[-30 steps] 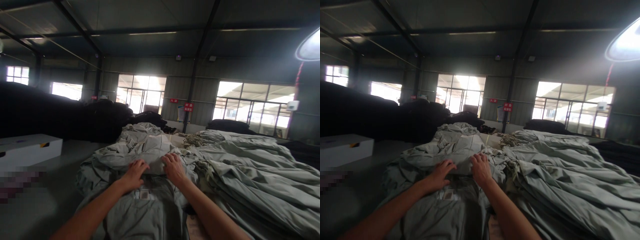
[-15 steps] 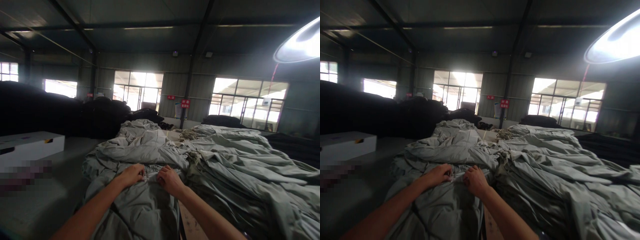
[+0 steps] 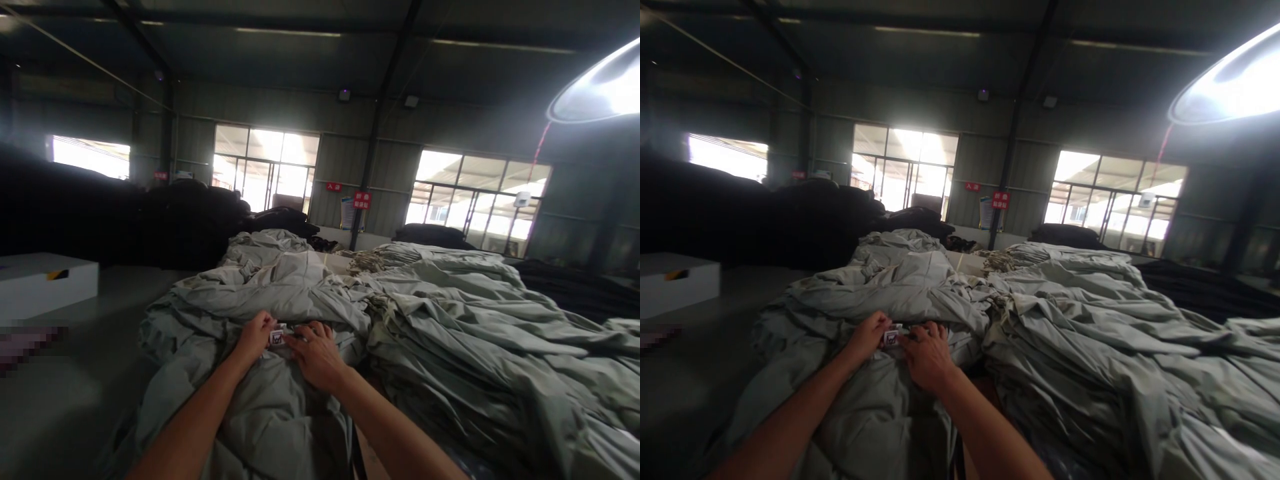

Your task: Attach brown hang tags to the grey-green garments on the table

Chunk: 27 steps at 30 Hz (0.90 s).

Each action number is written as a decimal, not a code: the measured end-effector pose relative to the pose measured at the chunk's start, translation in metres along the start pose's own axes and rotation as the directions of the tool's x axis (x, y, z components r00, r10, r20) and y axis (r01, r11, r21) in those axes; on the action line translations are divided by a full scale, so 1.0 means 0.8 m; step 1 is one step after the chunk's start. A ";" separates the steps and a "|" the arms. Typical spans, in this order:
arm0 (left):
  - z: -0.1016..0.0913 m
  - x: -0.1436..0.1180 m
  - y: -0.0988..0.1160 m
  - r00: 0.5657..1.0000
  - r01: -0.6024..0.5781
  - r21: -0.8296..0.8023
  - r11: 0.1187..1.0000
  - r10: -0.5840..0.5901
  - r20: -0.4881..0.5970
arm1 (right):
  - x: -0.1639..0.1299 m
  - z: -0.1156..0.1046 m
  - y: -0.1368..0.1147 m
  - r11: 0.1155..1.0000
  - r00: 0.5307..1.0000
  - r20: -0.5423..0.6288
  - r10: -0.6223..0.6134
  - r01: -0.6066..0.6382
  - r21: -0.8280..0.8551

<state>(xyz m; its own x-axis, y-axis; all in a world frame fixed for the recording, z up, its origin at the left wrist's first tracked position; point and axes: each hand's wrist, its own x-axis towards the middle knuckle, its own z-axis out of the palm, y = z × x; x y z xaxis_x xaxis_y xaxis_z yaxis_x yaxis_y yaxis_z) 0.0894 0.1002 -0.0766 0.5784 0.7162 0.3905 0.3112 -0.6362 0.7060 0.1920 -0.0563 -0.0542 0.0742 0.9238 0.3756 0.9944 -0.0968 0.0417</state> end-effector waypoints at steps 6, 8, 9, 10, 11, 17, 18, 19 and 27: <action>-0.015 -0.017 0.001 0.990 -0.121 0.065 0.991 0.115 0.086 | 0.004 -0.004 -0.009 0.999 0.999 0.039 0.029 -0.028 -0.038; -0.018 -0.020 0.001 0.984 -0.160 0.166 0.973 0.144 0.108 | 0.004 -0.005 -0.012 0.999 0.998 0.048 0.028 -0.026 -0.047; -0.019 -0.021 0.000 0.982 -0.169 0.222 0.960 0.146 0.117 | 0.004 -0.005 -0.013 0.999 0.998 0.051 0.023 -0.020 -0.051; -0.020 -0.022 0.000 0.982 -0.172 0.269 0.948 0.142 0.127 | 0.004 -0.005 -0.013 0.998 0.998 0.052 0.016 -0.013 -0.054; -0.021 -0.021 -0.001 0.981 -0.170 0.298 0.939 0.134 0.138 | 0.004 -0.005 -0.014 0.998 0.999 0.053 0.012 -0.009 -0.057; -0.019 -0.013 0.003 0.985 -0.171 0.285 0.943 0.170 0.029 | 0.009 0.002 -0.017 0.996 0.997 0.045 0.066 -0.063 -0.064; -0.018 -0.012 0.005 0.981 -0.175 0.268 0.947 0.190 -0.033 | 0.011 0.003 -0.017 0.995 0.995 0.042 0.091 -0.089 -0.053; -0.016 -0.012 0.007 0.973 -0.183 0.252 0.950 0.212 -0.092 | 0.014 0.004 -0.017 0.992 0.992 0.040 0.123 -0.121 -0.039; -0.015 -0.010 0.005 0.955 -0.211 0.224 0.952 0.249 -0.161 | 0.028 0.013 -0.008 0.972 0.973 0.047 0.228 -0.230 0.042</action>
<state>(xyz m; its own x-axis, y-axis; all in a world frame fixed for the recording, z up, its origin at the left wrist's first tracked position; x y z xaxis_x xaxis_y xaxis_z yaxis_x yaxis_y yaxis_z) 0.0771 0.0955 -0.0702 0.5088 0.5717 0.6437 0.3431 -0.8204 0.4574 0.1882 -0.0314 -0.0557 0.3024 0.8936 0.3317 0.9530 -0.2911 -0.0845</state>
